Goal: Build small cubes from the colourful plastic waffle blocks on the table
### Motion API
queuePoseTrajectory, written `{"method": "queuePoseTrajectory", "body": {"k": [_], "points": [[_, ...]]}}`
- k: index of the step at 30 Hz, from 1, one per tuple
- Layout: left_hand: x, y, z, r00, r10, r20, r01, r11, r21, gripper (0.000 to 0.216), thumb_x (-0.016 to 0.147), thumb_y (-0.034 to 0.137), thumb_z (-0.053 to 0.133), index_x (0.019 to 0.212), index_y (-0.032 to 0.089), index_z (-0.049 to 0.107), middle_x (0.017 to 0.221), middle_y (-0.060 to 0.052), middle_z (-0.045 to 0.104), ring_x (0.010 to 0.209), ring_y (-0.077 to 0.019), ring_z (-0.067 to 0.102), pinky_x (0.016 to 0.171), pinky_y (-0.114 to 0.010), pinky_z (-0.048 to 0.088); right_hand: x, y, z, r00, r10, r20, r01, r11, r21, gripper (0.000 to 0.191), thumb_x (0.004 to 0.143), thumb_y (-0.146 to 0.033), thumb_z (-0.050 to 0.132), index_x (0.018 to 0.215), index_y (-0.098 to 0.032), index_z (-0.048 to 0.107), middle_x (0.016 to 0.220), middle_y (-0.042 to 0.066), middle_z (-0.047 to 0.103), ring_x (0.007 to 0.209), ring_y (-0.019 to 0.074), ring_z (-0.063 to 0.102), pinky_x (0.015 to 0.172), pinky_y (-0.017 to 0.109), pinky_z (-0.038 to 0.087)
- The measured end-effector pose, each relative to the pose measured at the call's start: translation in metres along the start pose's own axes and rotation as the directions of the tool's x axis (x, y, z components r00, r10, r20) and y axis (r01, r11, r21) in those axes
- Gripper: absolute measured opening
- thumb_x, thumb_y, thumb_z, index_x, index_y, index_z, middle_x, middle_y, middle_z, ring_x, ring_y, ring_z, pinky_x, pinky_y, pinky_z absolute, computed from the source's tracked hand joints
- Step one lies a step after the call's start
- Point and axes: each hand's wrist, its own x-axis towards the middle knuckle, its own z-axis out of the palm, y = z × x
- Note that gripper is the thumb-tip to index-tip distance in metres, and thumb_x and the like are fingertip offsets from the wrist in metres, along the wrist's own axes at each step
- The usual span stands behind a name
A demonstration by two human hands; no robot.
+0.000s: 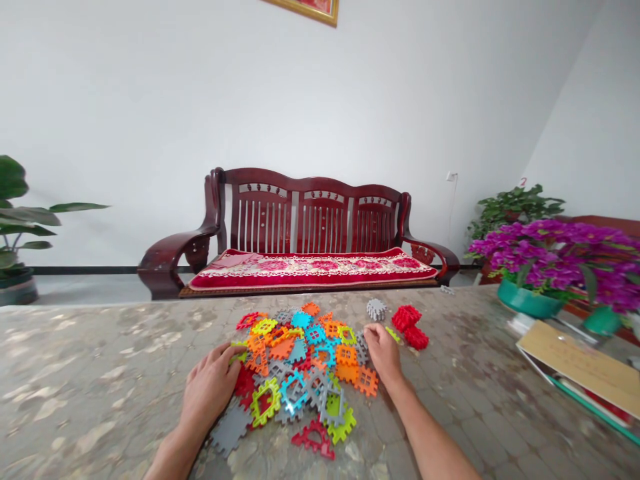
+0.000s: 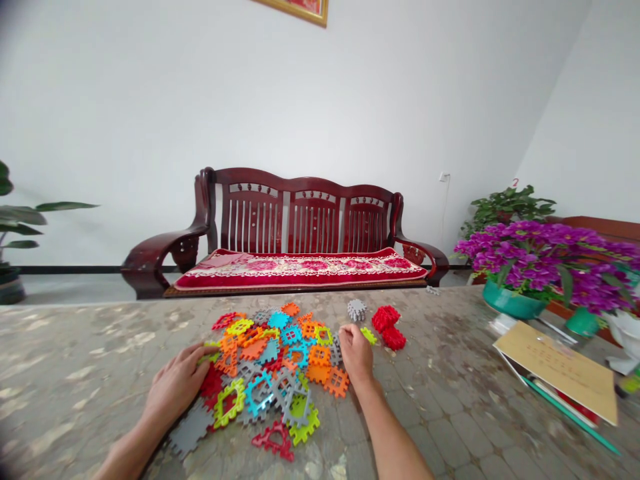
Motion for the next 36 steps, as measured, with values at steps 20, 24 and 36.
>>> {"method": "queuePoseTrajectory", "body": {"k": [20,24,36], "points": [[0.001,0.000,0.000,1.000,-0.001,-0.015,0.001,1.000,-0.006,0.042,0.089,0.027,0.035,0.115,0.032,0.067,0.132,-0.003,0.060,0.121,-0.0231,0.055,0.103,-0.041,0.039,-0.009,-0.024,0.020,0.976,-0.177,0.124,0.207,0.932,-0.299,0.020,0.085,-0.030,0.046,0.082,-0.021,0.064,0.092,0.005,0.067,0.090,0.0186,0.060,0.081,0.027,0.041],[0.001,-0.001,0.002,1.000,0.000,-0.024,0.000,1.000,-0.005,0.042,0.090,0.029,0.035,0.117,0.032,0.067,0.133,-0.003,0.059,0.120,-0.0245,0.055,0.103,-0.042,0.039,-0.006,-0.021,0.015,0.995,-0.090,0.036,0.096,0.974,-0.206,0.036,0.091,-0.035,0.030,0.079,-0.022,0.060,0.076,0.003,0.066,0.074,0.0171,0.059,0.065,0.025,0.039],[0.001,-0.004,0.004,1.000,0.009,-0.020,-0.010,1.000,-0.008,0.042,0.090,0.028,0.034,0.118,0.031,0.066,0.135,-0.004,0.058,0.121,-0.0243,0.054,0.103,-0.042,0.037,0.001,0.002,0.015,0.999,-0.038,0.009,0.038,0.999,0.009,0.034,0.078,-0.037,0.047,0.101,-0.021,0.066,0.083,0.003,0.070,0.079,0.0194,0.064,0.074,0.029,0.048]]}}
